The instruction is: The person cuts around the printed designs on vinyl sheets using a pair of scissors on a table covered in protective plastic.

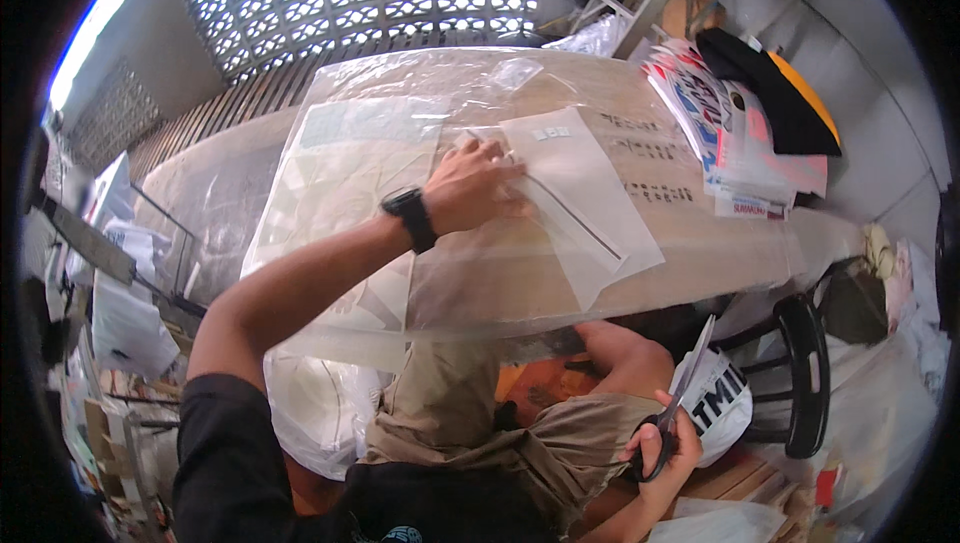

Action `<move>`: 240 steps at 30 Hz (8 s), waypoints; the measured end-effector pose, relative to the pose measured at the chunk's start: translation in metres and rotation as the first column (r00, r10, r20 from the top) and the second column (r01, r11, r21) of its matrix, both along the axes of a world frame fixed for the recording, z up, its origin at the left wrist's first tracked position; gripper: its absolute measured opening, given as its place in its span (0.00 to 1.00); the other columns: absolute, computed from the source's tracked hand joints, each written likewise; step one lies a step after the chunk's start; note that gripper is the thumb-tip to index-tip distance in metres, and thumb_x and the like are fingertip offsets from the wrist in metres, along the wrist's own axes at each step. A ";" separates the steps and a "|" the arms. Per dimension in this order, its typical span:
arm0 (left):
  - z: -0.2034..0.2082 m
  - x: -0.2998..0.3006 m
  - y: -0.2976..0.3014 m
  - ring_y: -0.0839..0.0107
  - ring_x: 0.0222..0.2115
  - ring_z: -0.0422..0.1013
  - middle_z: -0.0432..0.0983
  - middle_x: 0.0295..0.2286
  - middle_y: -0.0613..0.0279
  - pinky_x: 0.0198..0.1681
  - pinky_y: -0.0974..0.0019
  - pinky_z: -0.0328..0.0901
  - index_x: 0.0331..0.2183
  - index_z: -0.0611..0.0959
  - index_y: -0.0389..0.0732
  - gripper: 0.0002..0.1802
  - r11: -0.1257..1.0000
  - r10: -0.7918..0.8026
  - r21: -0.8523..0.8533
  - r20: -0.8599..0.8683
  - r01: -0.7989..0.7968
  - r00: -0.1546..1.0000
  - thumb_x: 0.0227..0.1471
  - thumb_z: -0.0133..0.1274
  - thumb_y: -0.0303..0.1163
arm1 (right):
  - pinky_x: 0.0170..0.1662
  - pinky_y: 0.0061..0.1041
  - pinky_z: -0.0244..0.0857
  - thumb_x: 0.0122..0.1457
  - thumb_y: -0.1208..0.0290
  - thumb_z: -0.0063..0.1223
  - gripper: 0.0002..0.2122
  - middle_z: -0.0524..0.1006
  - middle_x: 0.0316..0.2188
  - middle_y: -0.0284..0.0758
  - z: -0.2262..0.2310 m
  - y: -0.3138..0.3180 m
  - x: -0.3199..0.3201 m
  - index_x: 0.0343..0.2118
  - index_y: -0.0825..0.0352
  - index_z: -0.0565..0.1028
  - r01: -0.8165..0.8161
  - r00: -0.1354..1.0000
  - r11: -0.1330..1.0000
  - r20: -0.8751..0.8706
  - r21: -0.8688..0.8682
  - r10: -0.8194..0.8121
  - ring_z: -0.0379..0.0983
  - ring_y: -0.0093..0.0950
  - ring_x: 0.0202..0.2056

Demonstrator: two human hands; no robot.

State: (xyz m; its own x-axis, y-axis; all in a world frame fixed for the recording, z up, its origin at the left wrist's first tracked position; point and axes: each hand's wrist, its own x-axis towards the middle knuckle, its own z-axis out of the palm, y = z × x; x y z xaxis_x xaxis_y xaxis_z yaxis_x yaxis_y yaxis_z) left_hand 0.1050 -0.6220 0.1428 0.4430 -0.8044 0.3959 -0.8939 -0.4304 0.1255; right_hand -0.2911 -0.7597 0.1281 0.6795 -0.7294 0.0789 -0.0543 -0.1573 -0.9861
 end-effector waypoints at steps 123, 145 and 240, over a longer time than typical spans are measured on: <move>0.002 -0.160 0.123 0.83 0.30 0.67 0.71 0.56 0.59 0.25 0.78 0.60 0.62 0.69 0.38 0.49 0.749 0.001 -0.443 -0.743 -0.493 0.670 0.38 0.70 0.26 | 0.23 0.20 0.68 0.62 0.71 0.56 0.09 0.74 0.18 0.32 -0.027 0.133 0.120 0.37 0.72 0.74 -0.574 0.806 0.765 0.036 0.293 0.591 0.73 0.19 0.18; 0.010 -0.148 0.119 0.72 0.46 0.71 0.70 0.55 0.54 0.40 0.73 0.67 0.61 0.70 0.36 0.46 0.751 -0.053 -0.494 -0.708 -0.439 0.705 0.38 0.69 0.23 | 0.23 0.19 0.66 0.60 0.52 0.62 0.24 0.77 0.22 0.31 -0.009 0.106 0.176 0.42 0.74 0.76 -0.636 0.767 0.731 0.102 0.246 0.633 0.72 0.17 0.20; 0.031 -0.119 0.018 0.84 0.32 0.71 0.79 0.42 0.59 0.37 0.77 0.68 0.57 0.75 0.32 0.29 0.445 -0.429 -0.772 -0.629 -0.455 0.648 0.52 0.57 0.17 | 0.23 0.16 0.66 0.61 0.74 0.61 0.13 0.78 0.24 0.31 0.018 0.066 0.184 0.46 0.70 0.74 -0.346 0.913 0.908 0.309 0.238 0.267 0.73 0.16 0.21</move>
